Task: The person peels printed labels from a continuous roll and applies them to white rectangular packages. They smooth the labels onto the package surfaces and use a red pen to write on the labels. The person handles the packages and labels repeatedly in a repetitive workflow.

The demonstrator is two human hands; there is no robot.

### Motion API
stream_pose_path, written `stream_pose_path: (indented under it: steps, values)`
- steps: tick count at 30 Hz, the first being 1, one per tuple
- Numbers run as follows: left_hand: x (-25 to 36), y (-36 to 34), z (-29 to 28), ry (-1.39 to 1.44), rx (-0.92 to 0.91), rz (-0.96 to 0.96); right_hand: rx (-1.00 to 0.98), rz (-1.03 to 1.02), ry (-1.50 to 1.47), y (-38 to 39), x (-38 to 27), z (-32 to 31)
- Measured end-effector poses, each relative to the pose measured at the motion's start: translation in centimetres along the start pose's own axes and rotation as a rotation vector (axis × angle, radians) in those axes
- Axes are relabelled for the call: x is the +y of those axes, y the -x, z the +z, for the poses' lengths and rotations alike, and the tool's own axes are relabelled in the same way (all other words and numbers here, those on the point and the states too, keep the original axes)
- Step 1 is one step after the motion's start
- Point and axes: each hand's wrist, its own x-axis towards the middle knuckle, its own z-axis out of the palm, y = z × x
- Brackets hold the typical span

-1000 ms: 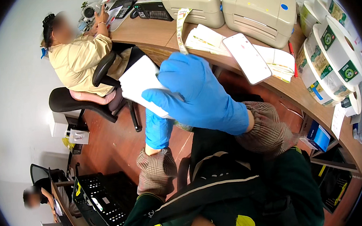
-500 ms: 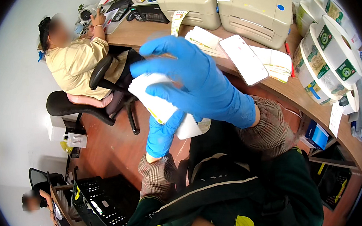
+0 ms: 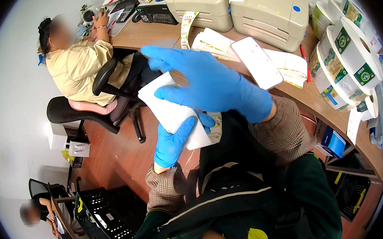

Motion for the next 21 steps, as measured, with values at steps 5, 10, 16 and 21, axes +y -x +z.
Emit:
stream_pose_path:
  steps: [5, 10, 16, 21]
  values:
    - [-0.6, 0.3, -1.2, -0.063, -0.046, 0.024, -0.455, 0.187, -0.157, -0.8, -1.0, -2.0]
    - [-0.3, 0.4, -2.8, -0.089, 0.043, 0.089, -0.39, 0.12, -0.362, -2.4, 0.3, -0.4]
    - [1.3, 0.2, -4.2, -0.04, 0.257, 0.207, 0.358, 0.704, -0.122, -5.0, 11.4, -3.6]
    - [1.9, 0.9, -4.5, -0.005, 0.263, 0.2, 0.364, 0.823, -0.256, -6.8, 14.2, -3.6]
